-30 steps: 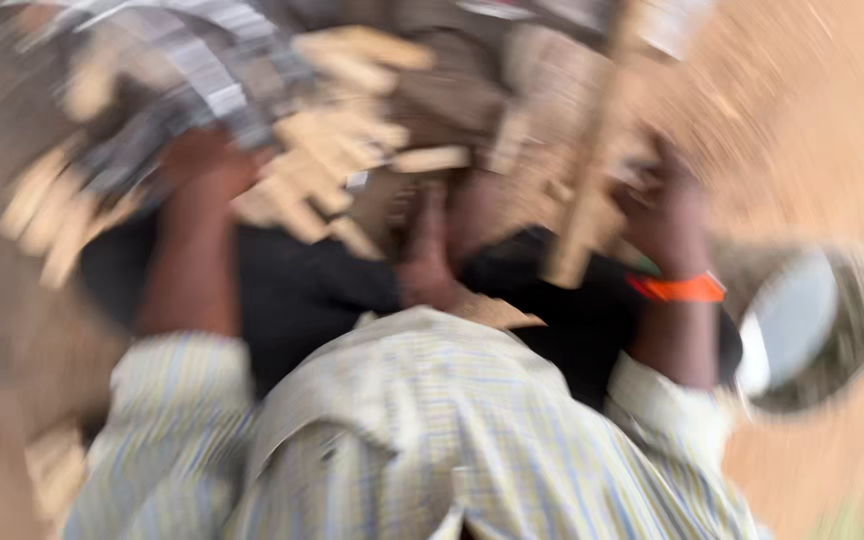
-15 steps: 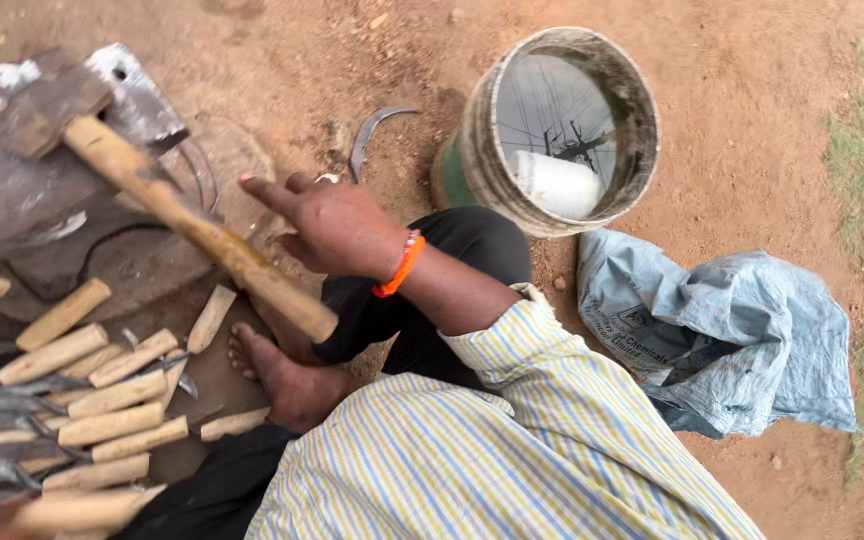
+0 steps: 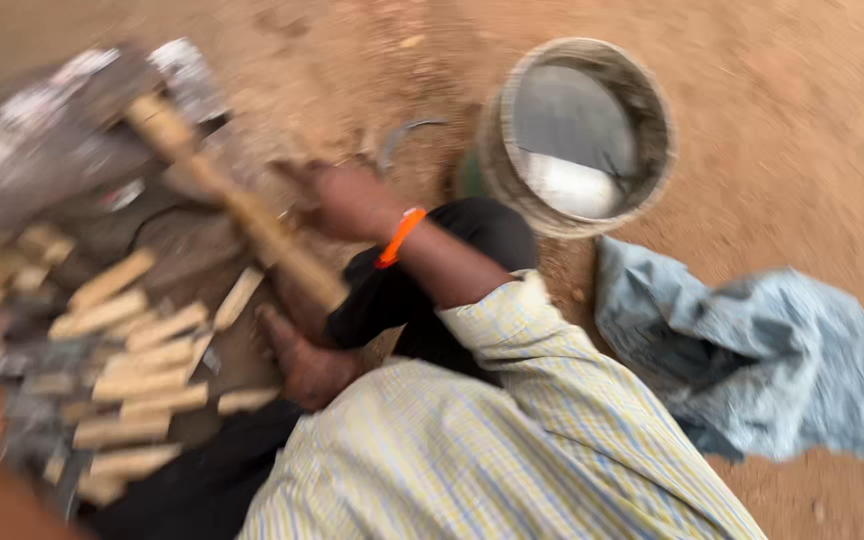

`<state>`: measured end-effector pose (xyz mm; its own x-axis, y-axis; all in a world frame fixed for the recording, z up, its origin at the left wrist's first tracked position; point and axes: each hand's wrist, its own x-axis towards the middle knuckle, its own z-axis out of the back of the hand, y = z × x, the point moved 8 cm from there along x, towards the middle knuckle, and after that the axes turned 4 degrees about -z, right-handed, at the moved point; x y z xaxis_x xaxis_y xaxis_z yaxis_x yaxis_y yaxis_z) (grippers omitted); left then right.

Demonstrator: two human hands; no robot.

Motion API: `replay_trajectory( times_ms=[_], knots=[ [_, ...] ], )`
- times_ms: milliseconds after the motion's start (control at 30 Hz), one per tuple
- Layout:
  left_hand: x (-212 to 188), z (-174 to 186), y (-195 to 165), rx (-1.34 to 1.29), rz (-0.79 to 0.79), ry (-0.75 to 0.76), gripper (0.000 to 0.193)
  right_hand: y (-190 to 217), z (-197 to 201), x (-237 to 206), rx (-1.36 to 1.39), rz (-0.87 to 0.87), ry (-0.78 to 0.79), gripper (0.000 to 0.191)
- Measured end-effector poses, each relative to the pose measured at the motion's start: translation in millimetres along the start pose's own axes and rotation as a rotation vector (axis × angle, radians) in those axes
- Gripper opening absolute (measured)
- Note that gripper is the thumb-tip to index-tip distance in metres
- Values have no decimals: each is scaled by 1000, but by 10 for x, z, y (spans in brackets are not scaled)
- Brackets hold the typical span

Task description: The person sits on the ground and repeatedly inserts wooden handles into the eye of curved metal blades. They use a hammer to strike the top of the handle, securing it into the blade. The person picks up handles and blades from piles on the ground and places the assembled tools aside.

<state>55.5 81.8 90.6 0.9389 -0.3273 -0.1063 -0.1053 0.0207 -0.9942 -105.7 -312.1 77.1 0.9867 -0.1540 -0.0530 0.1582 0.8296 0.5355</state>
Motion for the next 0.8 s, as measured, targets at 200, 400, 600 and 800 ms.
replay_trajectory(
  times_ms=[200,400,600,800],
  knots=[
    [517,-923,-476,-534,-66,232,28,66,-127,147,229,-84,101,74],
    [492,-1410,-1039,-351,-235,104,23,475,106,230,285,51,118,74],
    [341,-1330,-1222,-222,-272,47,29,451,-82,480,382,-83,99,77],
    [29,-874,-1611,-232,-423,55,50,411,-599,585,803,-140,194,92]
  ],
)
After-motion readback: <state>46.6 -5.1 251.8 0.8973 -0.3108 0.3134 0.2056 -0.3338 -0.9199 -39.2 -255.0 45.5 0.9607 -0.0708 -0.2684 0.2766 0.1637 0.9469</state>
